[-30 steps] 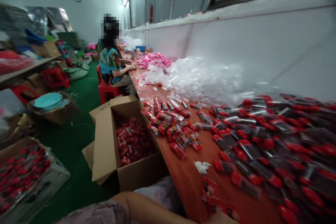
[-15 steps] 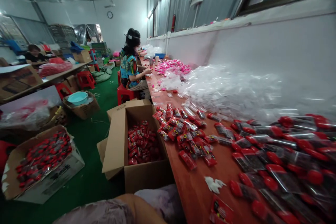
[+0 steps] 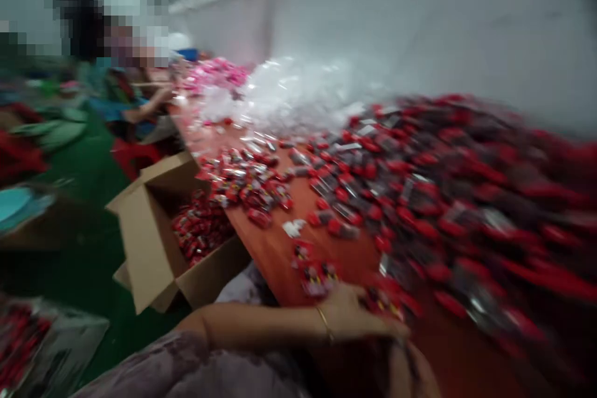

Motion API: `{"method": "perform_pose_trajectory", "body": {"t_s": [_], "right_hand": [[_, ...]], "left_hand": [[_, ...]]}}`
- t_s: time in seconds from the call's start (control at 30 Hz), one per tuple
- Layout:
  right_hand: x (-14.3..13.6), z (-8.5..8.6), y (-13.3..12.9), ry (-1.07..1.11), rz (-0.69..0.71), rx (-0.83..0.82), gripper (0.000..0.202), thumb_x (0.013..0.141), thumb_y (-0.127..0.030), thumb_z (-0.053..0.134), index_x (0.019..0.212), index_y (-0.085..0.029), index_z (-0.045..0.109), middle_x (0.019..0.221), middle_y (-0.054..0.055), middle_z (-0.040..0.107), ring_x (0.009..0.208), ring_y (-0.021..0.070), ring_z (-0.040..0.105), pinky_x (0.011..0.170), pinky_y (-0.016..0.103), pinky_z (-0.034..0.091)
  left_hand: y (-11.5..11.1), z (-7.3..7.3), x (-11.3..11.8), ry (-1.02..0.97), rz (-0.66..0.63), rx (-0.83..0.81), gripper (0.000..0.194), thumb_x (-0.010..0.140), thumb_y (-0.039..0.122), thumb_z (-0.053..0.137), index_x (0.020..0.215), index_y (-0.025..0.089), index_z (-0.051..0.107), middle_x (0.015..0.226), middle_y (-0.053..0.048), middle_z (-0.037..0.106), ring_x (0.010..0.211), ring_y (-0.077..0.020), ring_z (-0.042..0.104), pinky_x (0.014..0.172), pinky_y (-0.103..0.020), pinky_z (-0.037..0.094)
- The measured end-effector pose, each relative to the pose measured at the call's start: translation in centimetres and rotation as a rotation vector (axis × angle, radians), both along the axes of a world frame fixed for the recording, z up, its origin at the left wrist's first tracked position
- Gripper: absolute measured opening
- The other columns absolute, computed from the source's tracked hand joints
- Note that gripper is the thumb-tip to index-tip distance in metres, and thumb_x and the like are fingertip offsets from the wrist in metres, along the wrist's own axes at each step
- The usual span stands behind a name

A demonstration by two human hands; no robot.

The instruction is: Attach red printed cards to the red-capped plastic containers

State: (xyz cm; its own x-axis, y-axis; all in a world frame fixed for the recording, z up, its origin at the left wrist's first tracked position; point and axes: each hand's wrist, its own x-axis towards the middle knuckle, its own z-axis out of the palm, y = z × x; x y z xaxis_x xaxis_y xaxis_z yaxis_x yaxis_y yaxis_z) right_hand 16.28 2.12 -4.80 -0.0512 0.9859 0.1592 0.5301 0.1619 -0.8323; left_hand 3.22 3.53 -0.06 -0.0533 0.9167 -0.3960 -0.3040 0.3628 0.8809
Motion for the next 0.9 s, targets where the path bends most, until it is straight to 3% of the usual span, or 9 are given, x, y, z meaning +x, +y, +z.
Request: {"method": "perform_pose_trajectory", "body": {"t_s": [0.07, 0.17, 0.33, 0.47, 0.6, 0.7, 0.8, 0.9], "right_hand": [[-0.2, 0.5, -1.6, 0.172, -0.084, -0.063, 0.056, 0.077, -0.067, 0.048, 0.096, -0.016, 0.062, 0.084, 0.011, 0.069, 0.073, 0.0225, 0.064, 0.057, 0.03, 0.052], [-1.6, 1.3, -2.2, 0.409, -0.083, -0.217, 0.041, 0.084, -0.054, 0.048, 0.096, -0.017, 0.06, 0.062, -0.001, 0.06, 0.048, 0.0111, 0.05, 0.043, 0.022, 0.04], [-3.7, 2.2, -3.1, 0.606, -0.029, -0.267, 0.031, 0.086, -0.048, 0.049, 0.088, -0.019, 0.059, 0.061, -0.005, 0.054, 0.043, 0.0065, 0.041, 0.039, 0.018, 0.034], [-5.2, 2.3, -4.1, 0.491, 0.022, -0.178, 0.028, 0.089, -0.043, 0.044, 0.093, -0.019, 0.059, 0.065, -0.002, 0.058, 0.047, 0.0082, 0.048, 0.043, 0.019, 0.04], [-6.4, 2.1, -4.3, 0.146, 0.021, 0.108, 0.026, 0.087, -0.034, 0.047, 0.104, -0.019, 0.059, 0.09, 0.007, 0.068, 0.076, 0.0178, 0.064, 0.069, 0.03, 0.053], [-7.2, 2.3, -3.9, -0.009, 0.103, 0.228, 0.027, 0.087, -0.03, 0.048, 0.108, -0.018, 0.059, 0.097, 0.011, 0.07, 0.085, 0.0209, 0.066, 0.076, 0.033, 0.053], [-8.1, 2.8, -3.5, -0.027, 0.14, 0.24, 0.026, 0.087, -0.028, 0.048, 0.108, -0.018, 0.058, 0.098, 0.011, 0.069, 0.086, 0.0208, 0.066, 0.077, 0.033, 0.052], [-9.0, 3.3, -3.4, 0.134, 0.124, 0.108, 0.023, 0.088, -0.032, 0.047, 0.102, -0.019, 0.059, 0.088, 0.007, 0.068, 0.075, 0.0167, 0.064, 0.069, 0.029, 0.052]], "left_hand": [[-0.3, 0.4, -0.2, 0.082, -0.001, -0.023, 0.041, 0.045, 0.047, 0.081, 0.062, 0.015, 0.064, 0.056, 0.002, 0.057, 0.055, -0.0108, 0.049, 0.052, -0.023, 0.04], [-0.3, 0.3, -0.8, -0.017, -0.062, 0.066, 0.042, 0.052, 0.053, 0.077, 0.06, 0.014, 0.061, 0.052, 0.002, 0.056, 0.049, -0.0088, 0.048, 0.049, -0.022, 0.038], [-2.0, -0.7, -1.9, -0.22, -0.092, 0.114, 0.044, 0.064, 0.056, 0.07, 0.06, 0.014, 0.06, 0.052, 0.002, 0.058, 0.045, -0.0078, 0.049, 0.048, -0.022, 0.039], [-3.2, -0.6, -3.8, -0.167, -0.039, 0.115, 0.037, 0.059, 0.046, 0.077, 0.07, 0.012, 0.068, 0.063, 0.0, 0.065, 0.056, -0.0088, 0.054, 0.059, -0.022, 0.044], [-3.7, 0.1, -5.8, -0.182, 0.017, 0.097, 0.036, 0.054, 0.04, 0.082, 0.074, 0.012, 0.071, 0.072, -0.003, 0.07, 0.066, -0.0116, 0.059, 0.072, -0.025, 0.046], [-3.8, 0.3, -6.9, -0.22, 0.086, 0.099, 0.037, 0.052, 0.039, 0.083, 0.075, 0.012, 0.071, 0.074, -0.004, 0.071, 0.071, -0.0134, 0.061, 0.077, -0.027, 0.046], [-3.5, 0.4, -7.8, -0.216, 0.072, 0.123, 0.037, 0.052, 0.035, 0.084, 0.078, 0.012, 0.071, 0.078, -0.005, 0.072, 0.073, -0.0148, 0.062, 0.079, -0.029, 0.047], [-3.0, 0.3, -8.7, -0.231, -0.025, 0.168, 0.034, 0.057, 0.034, 0.081, 0.081, 0.012, 0.072, 0.083, -0.006, 0.072, 0.077, -0.0156, 0.062, 0.08, -0.029, 0.047]]}}
